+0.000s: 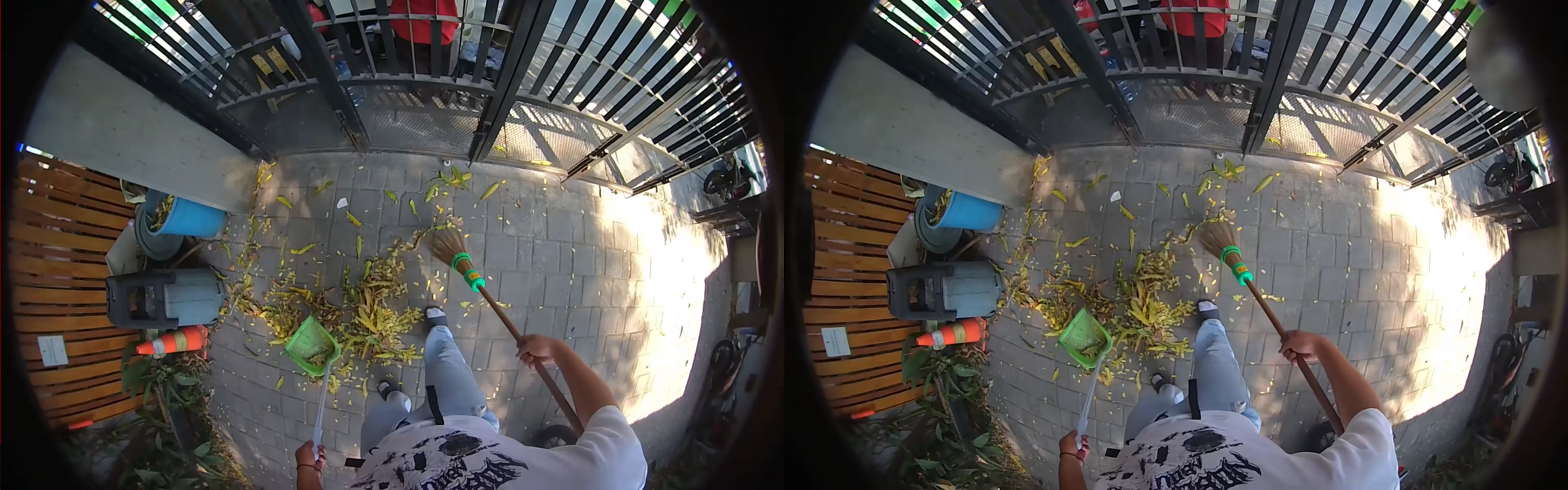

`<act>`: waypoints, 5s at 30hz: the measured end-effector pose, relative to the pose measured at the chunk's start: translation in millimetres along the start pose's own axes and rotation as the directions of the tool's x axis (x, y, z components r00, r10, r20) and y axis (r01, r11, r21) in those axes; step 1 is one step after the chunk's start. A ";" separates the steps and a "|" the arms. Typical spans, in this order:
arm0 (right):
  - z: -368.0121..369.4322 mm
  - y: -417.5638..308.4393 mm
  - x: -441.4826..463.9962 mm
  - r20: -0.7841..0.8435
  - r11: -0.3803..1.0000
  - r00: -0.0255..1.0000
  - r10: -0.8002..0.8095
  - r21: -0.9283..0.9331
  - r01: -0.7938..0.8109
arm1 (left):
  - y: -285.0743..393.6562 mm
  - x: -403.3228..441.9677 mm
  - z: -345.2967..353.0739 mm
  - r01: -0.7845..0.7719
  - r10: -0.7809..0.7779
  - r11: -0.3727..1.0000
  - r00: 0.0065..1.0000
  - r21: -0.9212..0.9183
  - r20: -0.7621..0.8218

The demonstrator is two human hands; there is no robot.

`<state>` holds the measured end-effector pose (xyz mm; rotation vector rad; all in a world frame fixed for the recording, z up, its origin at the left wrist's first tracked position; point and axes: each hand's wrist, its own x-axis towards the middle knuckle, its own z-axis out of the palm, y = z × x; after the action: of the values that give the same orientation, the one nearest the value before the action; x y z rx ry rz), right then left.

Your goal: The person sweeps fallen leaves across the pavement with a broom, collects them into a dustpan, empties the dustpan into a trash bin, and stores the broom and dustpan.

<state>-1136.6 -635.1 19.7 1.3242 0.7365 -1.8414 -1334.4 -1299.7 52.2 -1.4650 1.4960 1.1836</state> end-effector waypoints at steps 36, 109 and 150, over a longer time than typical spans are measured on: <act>40.9 -217.1 184.2 -0.106 0.617 0.991 -0.079 -0.786 -0.035 | -71.7 -48.5 100.0 -0.011 0.012 1.000 1.000 -0.017 0.024; 288.0 702.0 78.0 -0.163 0.858 0.977 0.139 0.512 -0.037 | -102.5 181.8 -510.4 -0.120 0.123 0.992 0.967 -0.028 0.224; 833.8 428.5 217.4 -0.348 -0.073 0.827 -0.441 -0.905 -0.420 | 65.8 326.3 -749.6 -0.148 0.123 0.980 0.975 0.131 0.185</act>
<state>-1265.4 -1588.2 51.9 0.6119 1.9586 -0.1974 -1352.6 -2117.5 -6.8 -1.1471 1.5439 1.2242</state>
